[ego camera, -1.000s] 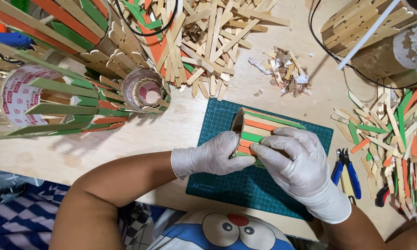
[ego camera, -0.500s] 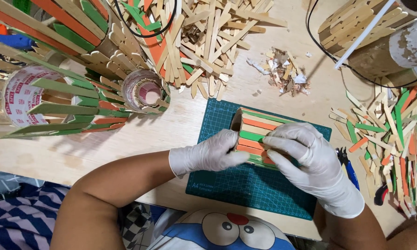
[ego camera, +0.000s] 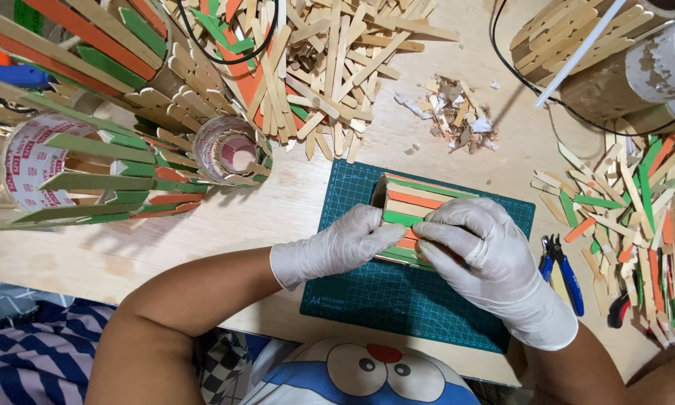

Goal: Trimming popsicle sticks with pliers and gluing them together to build a decorative structure using a hot glue gun.

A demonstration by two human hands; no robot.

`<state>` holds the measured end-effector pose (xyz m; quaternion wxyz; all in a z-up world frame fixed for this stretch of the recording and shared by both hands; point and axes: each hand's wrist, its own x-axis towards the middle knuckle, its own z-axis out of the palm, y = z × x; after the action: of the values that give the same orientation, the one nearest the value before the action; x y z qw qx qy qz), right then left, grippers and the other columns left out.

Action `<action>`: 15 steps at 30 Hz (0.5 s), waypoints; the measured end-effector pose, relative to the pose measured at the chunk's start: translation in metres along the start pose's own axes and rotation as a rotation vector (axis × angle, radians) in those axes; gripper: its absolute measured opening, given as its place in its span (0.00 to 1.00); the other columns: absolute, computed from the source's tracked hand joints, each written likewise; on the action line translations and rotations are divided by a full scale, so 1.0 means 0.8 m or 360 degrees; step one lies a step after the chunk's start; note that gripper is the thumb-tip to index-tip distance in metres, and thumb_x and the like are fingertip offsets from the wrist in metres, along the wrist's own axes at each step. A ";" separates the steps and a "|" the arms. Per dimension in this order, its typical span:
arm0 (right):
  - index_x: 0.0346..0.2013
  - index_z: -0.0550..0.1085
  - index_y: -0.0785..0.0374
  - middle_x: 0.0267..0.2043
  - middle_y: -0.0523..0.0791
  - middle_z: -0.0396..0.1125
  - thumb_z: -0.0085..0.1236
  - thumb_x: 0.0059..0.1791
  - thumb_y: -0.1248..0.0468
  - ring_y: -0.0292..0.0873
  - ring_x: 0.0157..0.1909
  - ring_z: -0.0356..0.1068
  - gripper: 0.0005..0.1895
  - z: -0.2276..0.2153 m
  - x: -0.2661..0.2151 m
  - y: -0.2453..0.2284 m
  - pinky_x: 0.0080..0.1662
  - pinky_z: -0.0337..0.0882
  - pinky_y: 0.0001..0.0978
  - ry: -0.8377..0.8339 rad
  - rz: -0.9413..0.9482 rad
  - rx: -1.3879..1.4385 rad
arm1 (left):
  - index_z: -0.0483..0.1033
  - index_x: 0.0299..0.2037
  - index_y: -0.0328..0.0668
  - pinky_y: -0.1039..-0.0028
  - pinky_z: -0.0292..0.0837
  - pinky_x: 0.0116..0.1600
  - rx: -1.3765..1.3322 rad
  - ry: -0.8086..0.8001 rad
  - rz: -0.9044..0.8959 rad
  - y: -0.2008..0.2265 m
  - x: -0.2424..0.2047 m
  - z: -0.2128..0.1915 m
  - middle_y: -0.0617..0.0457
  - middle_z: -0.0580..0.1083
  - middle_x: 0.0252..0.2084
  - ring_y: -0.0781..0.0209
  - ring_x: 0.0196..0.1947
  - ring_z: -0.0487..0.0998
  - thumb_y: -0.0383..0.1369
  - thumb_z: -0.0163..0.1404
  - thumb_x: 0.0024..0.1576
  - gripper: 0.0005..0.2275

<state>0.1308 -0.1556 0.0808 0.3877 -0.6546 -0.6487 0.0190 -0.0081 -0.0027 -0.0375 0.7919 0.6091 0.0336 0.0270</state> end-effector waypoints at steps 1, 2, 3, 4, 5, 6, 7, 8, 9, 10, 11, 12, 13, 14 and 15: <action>0.41 0.81 0.61 0.39 0.46 0.73 0.66 0.46 0.67 0.53 0.43 0.75 0.08 0.000 -0.002 0.002 0.49 0.75 0.48 -0.0022 0.0004 -0.0021 | 0.80 0.42 0.27 0.64 0.77 0.47 0.0007 0.0002 -0.0004 0.005 0.001 0.001 0.40 0.79 0.36 0.63 0.36 0.76 0.33 0.48 0.65 0.13; 0.41 0.81 0.60 0.40 0.46 0.73 0.67 0.46 0.67 0.53 0.44 0.75 0.09 0.000 -0.003 0.003 0.49 0.74 0.48 -0.0045 0.0007 -0.0041 | 0.80 0.43 0.27 0.63 0.77 0.47 0.0014 0.0004 -0.0008 0.010 0.002 0.002 0.39 0.80 0.38 0.62 0.37 0.76 0.34 0.48 0.65 0.13; 0.41 0.81 0.60 0.40 0.46 0.73 0.67 0.46 0.67 0.53 0.44 0.75 0.09 -0.001 -0.004 0.003 0.49 0.74 0.48 -0.0044 0.0008 -0.0040 | 0.80 0.43 0.27 0.63 0.77 0.47 0.0014 0.0004 -0.0009 0.010 0.001 0.003 0.39 0.80 0.38 0.62 0.37 0.76 0.34 0.48 0.65 0.13; 0.42 0.81 0.60 0.40 0.46 0.73 0.66 0.47 0.67 0.52 0.44 0.75 0.09 -0.003 -0.004 0.004 0.50 0.74 0.48 -0.0073 0.0004 -0.0050 | 0.79 0.43 0.26 0.62 0.77 0.48 0.0052 0.0006 -0.0010 0.011 0.001 0.003 0.38 0.79 0.38 0.60 0.37 0.77 0.33 0.48 0.65 0.13; 0.42 0.80 0.59 0.41 0.45 0.72 0.65 0.48 0.66 0.52 0.45 0.75 0.09 -0.005 -0.005 0.004 0.50 0.74 0.48 -0.0101 0.0000 -0.0060 | 0.79 0.44 0.26 0.61 0.77 0.48 0.0091 0.0008 -0.0011 0.012 0.001 0.004 0.36 0.79 0.38 0.59 0.38 0.78 0.33 0.48 0.65 0.13; 0.42 0.80 0.59 0.41 0.45 0.72 0.65 0.48 0.66 0.52 0.45 0.75 0.09 -0.006 -0.003 0.006 0.50 0.74 0.48 -0.0095 0.0000 -0.0066 | 0.79 0.44 0.26 0.61 0.77 0.48 0.0095 0.0002 -0.0008 0.026 0.002 0.004 0.36 0.79 0.38 0.59 0.38 0.78 0.33 0.48 0.65 0.13; 0.45 0.79 0.61 0.41 0.47 0.71 0.63 0.48 0.67 0.54 0.45 0.74 0.10 -0.007 -0.001 0.008 0.50 0.74 0.50 -0.0166 -0.0056 -0.0035 | 0.80 0.45 0.28 0.61 0.76 0.51 0.0021 0.0001 -0.0068 0.041 0.003 0.005 0.39 0.80 0.40 0.60 0.40 0.78 0.34 0.49 0.64 0.13; 0.47 0.77 0.63 0.42 0.49 0.71 0.62 0.48 0.68 0.56 0.45 0.74 0.12 -0.009 0.000 0.009 0.49 0.74 0.53 -0.0237 -0.0111 -0.0006 | 0.80 0.46 0.30 0.60 0.76 0.55 -0.0052 -0.0003 -0.0128 0.055 0.004 0.005 0.42 0.80 0.42 0.61 0.42 0.78 0.36 0.50 0.63 0.14; 0.47 0.77 0.63 0.42 0.49 0.71 0.62 0.48 0.68 0.56 0.45 0.74 0.12 -0.014 0.002 0.011 0.49 0.74 0.53 -0.0229 -0.0110 -0.0013 | 0.80 0.46 0.30 0.60 0.76 0.55 -0.0047 -0.0012 -0.0125 0.065 0.006 0.007 0.42 0.80 0.42 0.61 0.42 0.78 0.36 0.50 0.63 0.14; 0.50 0.75 0.64 0.43 0.50 0.69 0.59 0.49 0.69 0.58 0.46 0.73 0.14 -0.019 0.004 0.012 0.49 0.73 0.56 -0.0319 -0.0147 0.0025 | 0.80 0.46 0.31 0.61 0.76 0.55 -0.0086 0.0001 -0.0138 0.074 0.007 0.008 0.44 0.80 0.42 0.63 0.42 0.77 0.37 0.50 0.63 0.14; 0.54 0.72 0.64 0.44 0.52 0.68 0.56 0.50 0.70 0.60 0.48 0.72 0.16 -0.025 0.007 0.012 0.49 0.73 0.58 -0.0409 -0.0184 0.0064 | 0.81 0.46 0.32 0.61 0.76 0.56 -0.0124 0.0013 -0.0151 0.084 0.008 0.010 0.45 0.80 0.42 0.64 0.43 0.76 0.37 0.50 0.63 0.14; 0.54 0.72 0.64 0.44 0.52 0.68 0.56 0.50 0.70 0.60 0.48 0.72 0.16 -0.031 0.007 0.019 0.49 0.73 0.58 -0.0402 -0.0186 0.0054 | 0.81 0.46 0.32 0.61 0.76 0.56 -0.0118 0.0005 -0.0145 0.082 0.008 0.009 0.45 0.80 0.42 0.64 0.43 0.76 0.37 0.50 0.63 0.14; 0.58 0.69 0.65 0.50 0.52 0.68 0.52 0.53 0.63 0.55 0.51 0.71 0.19 -0.038 0.007 0.025 0.54 0.72 0.51 -0.0544 -0.0191 0.0093 | 0.74 0.38 0.44 0.68 0.67 0.43 -0.0018 -0.0059 -0.0232 0.081 0.008 0.008 0.56 0.69 0.31 0.66 0.31 0.66 0.41 0.46 0.63 0.11; 0.63 0.67 0.65 0.55 0.52 0.68 0.48 0.56 0.57 0.50 0.55 0.70 0.23 -0.045 0.006 0.030 0.59 0.72 0.44 -0.0687 -0.0191 0.0131 | 0.68 0.31 0.55 0.74 0.57 0.30 0.0083 -0.0125 -0.0319 0.079 0.007 0.007 0.66 0.57 0.20 0.68 0.19 0.56 0.45 0.41 0.63 0.11; 0.63 0.67 0.65 0.55 0.52 0.68 0.48 0.56 0.57 0.50 0.55 0.70 0.23 -0.065 0.019 0.033 0.59 0.72 0.44 -0.0679 -0.0191 0.0123 | 0.68 0.31 0.55 0.74 0.57 0.30 0.0090 -0.0133 -0.0315 0.082 0.007 0.006 0.66 0.57 0.20 0.68 0.19 0.56 0.45 0.41 0.63 0.11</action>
<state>0.1824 -0.1639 0.1100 0.2669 -0.5807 -0.7526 0.1587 -0.0022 0.0096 0.0271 0.7740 0.6255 0.0612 -0.0776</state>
